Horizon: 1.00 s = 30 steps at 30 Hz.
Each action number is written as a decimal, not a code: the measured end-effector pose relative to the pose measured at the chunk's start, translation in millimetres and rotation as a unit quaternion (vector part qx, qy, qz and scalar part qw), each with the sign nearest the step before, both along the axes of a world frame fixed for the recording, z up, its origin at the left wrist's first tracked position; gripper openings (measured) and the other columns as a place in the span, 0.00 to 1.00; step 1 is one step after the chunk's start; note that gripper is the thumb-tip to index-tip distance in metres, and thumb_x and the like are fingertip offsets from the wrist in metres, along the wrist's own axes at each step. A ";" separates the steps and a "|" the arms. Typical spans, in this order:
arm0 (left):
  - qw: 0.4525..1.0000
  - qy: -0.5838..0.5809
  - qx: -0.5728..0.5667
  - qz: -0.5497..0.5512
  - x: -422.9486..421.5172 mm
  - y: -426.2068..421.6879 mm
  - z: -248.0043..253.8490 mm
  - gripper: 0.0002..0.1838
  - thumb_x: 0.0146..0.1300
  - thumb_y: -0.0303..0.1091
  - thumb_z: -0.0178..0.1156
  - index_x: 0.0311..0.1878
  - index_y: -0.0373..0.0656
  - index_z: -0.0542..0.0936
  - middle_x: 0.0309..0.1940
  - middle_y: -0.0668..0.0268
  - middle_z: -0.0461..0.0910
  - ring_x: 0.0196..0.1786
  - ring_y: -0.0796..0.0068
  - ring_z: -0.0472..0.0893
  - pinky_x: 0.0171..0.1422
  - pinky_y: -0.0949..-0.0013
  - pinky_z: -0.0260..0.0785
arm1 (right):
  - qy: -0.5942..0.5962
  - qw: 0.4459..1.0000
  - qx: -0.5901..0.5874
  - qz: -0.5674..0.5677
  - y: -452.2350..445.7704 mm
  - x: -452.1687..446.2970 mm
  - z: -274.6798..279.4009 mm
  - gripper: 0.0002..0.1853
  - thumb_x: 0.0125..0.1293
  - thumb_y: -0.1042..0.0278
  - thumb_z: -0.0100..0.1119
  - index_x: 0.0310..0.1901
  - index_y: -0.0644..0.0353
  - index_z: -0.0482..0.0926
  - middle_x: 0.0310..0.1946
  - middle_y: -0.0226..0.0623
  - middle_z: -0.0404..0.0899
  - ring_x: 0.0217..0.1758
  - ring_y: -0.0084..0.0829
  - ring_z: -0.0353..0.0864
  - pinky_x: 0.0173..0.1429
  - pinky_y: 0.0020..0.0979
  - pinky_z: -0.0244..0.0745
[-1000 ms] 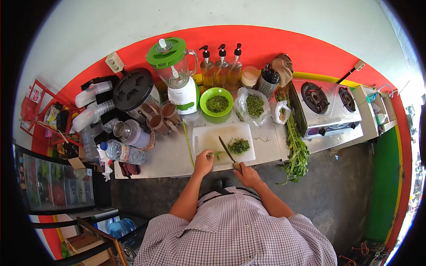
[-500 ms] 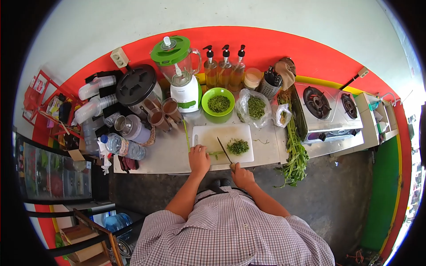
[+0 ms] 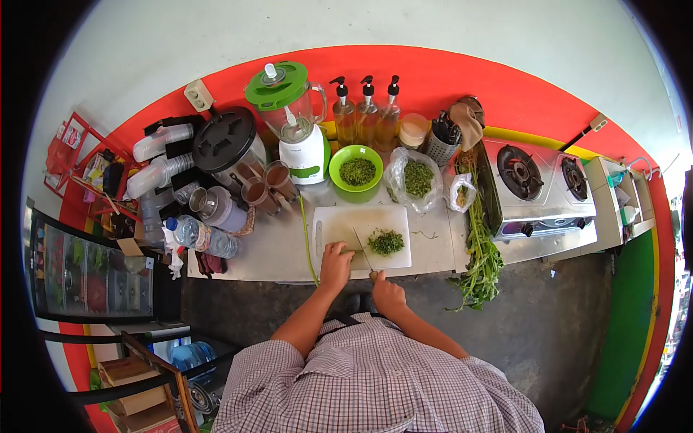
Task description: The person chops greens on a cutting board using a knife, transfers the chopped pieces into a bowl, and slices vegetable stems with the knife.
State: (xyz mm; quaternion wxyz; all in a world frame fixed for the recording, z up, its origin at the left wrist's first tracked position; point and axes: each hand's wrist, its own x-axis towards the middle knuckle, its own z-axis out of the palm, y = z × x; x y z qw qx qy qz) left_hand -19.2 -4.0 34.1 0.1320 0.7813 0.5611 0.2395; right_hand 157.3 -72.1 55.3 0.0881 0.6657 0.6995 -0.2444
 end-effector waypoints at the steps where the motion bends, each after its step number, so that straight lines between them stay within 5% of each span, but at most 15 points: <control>1: 0.999 -0.020 0.022 0.014 1.4 1.2 3.5 0.08 0.58 0.26 0.66 0.41 0.43 0.89 0.53 0.63 0.80 0.58 0.56 0.76 0.63 0.57 0.71 | 0.011 1.000 -0.004 -0.008 -0.1 -0.1 -4.7 0.27 0.70 0.66 0.52 0.66 0.74 0.63 0.37 0.51 0.88 0.40 0.50 0.90 0.42 0.47 0.85; 11: 0.995 -0.062 -0.035 0.070 10.8 12.0 -6.2 0.02 0.58 0.27 0.68 0.35 0.43 0.87 0.37 0.65 0.82 0.47 0.58 0.78 0.55 0.59 0.74 | 0.037 0.998 -0.052 -0.018 0.6 -0.6 2.7 0.34 0.68 0.66 0.56 0.70 0.76 0.58 0.39 0.54 0.88 0.42 0.53 0.90 0.45 0.48 0.85; 24: 0.996 -0.069 0.043 0.037 6.0 -2.0 -1.3 0.04 0.60 0.29 0.68 0.38 0.43 0.87 0.38 0.68 0.82 0.48 0.61 0.80 0.52 0.60 0.76 | 0.025 0.997 -0.066 -0.021 -4.9 -4.9 13.6 0.29 0.69 0.65 0.53 0.66 0.76 0.61 0.39 0.57 0.87 0.43 0.55 0.89 0.48 0.50 0.84; 30: 0.998 -0.057 -0.014 0.027 3.3 10.0 -7.7 0.04 0.58 0.29 0.69 0.37 0.44 0.87 0.38 0.67 0.82 0.48 0.63 0.80 0.53 0.61 0.76 | 0.033 0.998 -0.046 -0.021 13.0 -2.1 22.4 0.28 0.69 0.65 0.51 0.66 0.74 0.62 0.40 0.57 0.87 0.45 0.56 0.89 0.50 0.52 0.83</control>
